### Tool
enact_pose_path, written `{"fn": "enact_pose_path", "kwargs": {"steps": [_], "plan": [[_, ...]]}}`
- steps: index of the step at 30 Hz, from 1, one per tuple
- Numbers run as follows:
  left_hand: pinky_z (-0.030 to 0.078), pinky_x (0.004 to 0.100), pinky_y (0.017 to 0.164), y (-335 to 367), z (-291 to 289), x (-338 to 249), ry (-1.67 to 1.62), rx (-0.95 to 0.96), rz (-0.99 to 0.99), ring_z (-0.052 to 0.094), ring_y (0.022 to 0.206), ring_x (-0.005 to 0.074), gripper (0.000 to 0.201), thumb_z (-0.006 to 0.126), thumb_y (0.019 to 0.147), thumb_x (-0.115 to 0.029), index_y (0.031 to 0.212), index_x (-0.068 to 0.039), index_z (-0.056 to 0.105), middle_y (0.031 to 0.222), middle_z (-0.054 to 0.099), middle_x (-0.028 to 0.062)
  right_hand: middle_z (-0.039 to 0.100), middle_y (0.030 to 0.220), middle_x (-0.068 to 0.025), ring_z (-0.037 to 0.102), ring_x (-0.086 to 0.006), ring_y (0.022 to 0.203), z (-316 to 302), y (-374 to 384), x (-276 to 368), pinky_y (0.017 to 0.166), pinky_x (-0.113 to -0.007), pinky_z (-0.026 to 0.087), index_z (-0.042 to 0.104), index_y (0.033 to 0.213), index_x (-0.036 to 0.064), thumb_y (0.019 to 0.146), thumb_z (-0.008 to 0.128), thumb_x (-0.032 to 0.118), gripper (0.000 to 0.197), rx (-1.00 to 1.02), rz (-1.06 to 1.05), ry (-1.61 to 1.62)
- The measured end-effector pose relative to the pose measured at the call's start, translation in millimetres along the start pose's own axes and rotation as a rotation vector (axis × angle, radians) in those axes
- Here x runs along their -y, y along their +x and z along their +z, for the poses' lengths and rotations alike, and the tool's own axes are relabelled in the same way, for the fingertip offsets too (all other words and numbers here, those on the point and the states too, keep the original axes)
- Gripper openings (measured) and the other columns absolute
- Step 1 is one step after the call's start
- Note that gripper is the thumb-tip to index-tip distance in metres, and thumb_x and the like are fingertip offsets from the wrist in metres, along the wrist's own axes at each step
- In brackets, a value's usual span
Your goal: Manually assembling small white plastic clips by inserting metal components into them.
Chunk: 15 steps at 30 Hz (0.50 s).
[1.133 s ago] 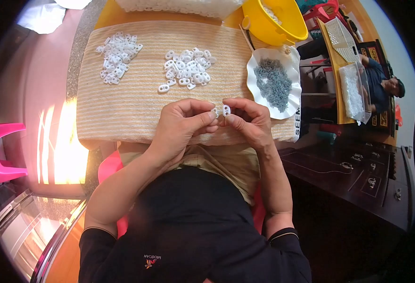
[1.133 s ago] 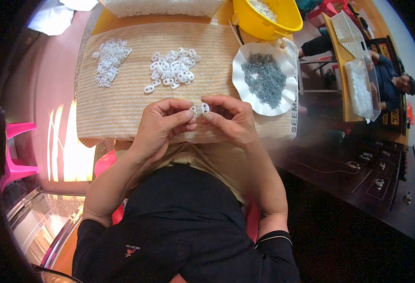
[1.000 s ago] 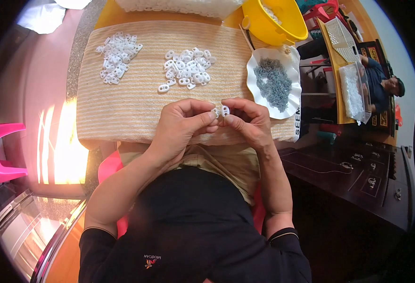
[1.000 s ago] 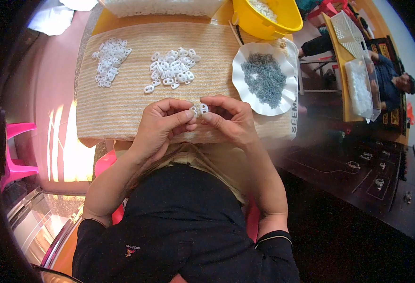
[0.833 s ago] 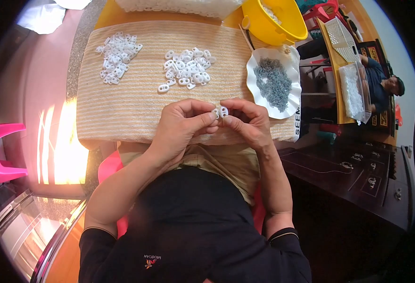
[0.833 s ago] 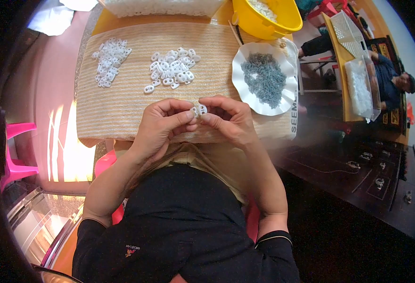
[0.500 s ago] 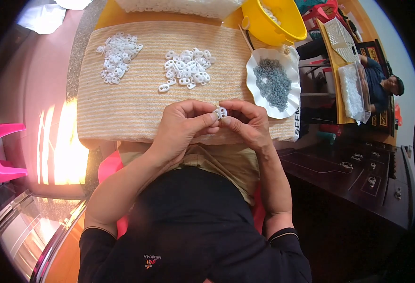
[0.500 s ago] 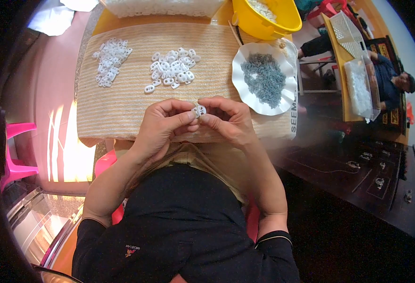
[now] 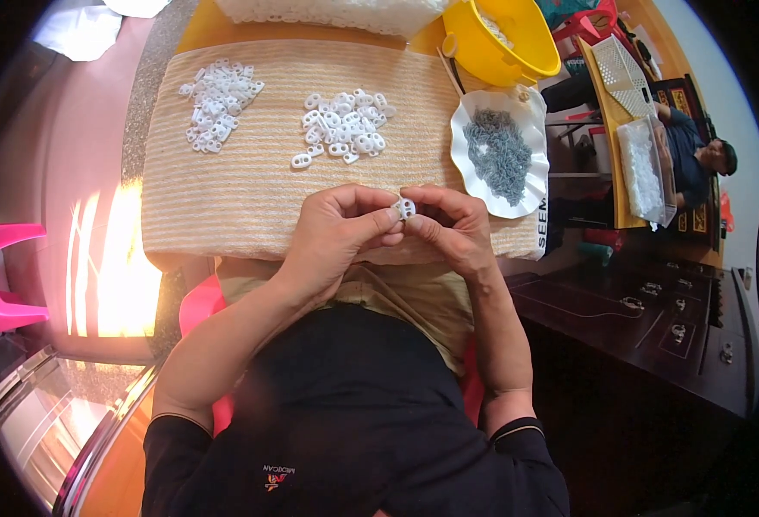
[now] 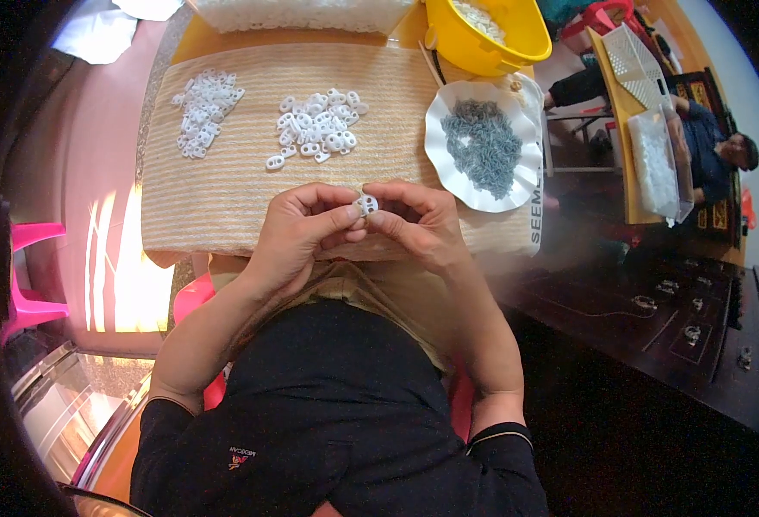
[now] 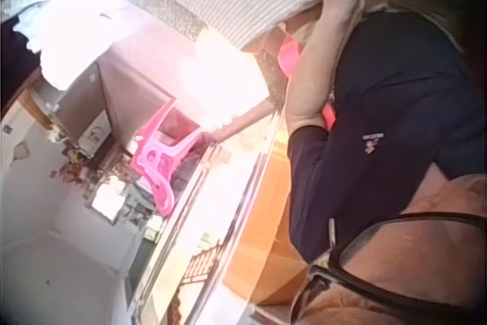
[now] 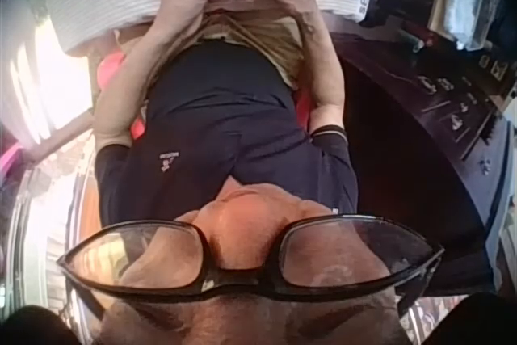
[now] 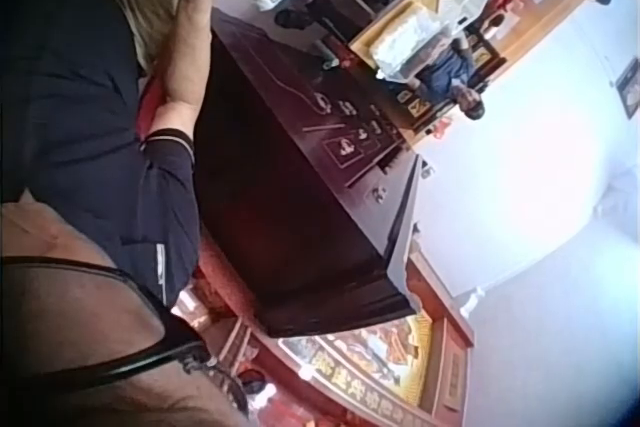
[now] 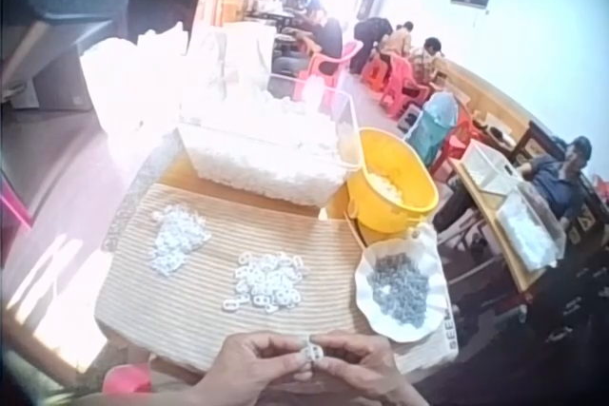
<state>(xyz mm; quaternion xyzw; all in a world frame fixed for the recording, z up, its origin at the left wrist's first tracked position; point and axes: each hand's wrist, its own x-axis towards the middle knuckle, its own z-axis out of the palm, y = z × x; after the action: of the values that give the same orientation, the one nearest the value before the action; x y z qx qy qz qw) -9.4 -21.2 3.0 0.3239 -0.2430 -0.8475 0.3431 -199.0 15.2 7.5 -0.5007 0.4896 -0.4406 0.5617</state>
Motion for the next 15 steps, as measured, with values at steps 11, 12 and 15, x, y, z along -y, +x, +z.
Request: {"fn": "enact_pose_path", "kwargs": {"steps": [11,12,15], "plan": [[0.055,0.024,0.07,-1.3,0.3,0.9,0.002,0.017,-0.014,0.063,0.075,0.0114,0.013,0.065,0.086,-0.006,0.097,0.001,0.063,0.086,0.066,0.0075,0.067,0.1,-0.0089,0.064,-0.0134,0.09,-1.1,-3.3,-5.0,0.081,-0.025,0.052,0.059,0.116,-0.0041,0.085,0.066,0.0,0.032,0.009,0.049,0.074],[0.056,0.0239,0.07,-1.2,0.4,0.8,-0.011,0.018,-0.024,0.064,0.075,0.0115,0.013,0.065,0.087,-0.006,0.097,0.001,0.063,0.086,0.066,0.0074,0.067,0.1,-0.0089,0.064,-0.0134,0.09,-1.1,-3.4,-5.0,0.081,-0.025,0.052,0.059,0.116,-0.0041,0.085,0.066,0.0,0.032,0.008,0.049,0.074],[0.056,0.0226,0.069,-1.5,0.2,0.6,-0.044,-0.01,-0.042,0.064,0.075,0.0113,0.015,0.066,0.086,-0.004,0.098,0.004,0.063,0.086,0.066,0.0082,0.067,0.1,-0.009,0.064,-0.0134,0.09,-0.5,-2.6,-6.3,0.081,-0.025,0.052,0.06,0.116,-0.0042,0.085,0.066,0.0,0.031,0.008,0.045,0.116]]}}
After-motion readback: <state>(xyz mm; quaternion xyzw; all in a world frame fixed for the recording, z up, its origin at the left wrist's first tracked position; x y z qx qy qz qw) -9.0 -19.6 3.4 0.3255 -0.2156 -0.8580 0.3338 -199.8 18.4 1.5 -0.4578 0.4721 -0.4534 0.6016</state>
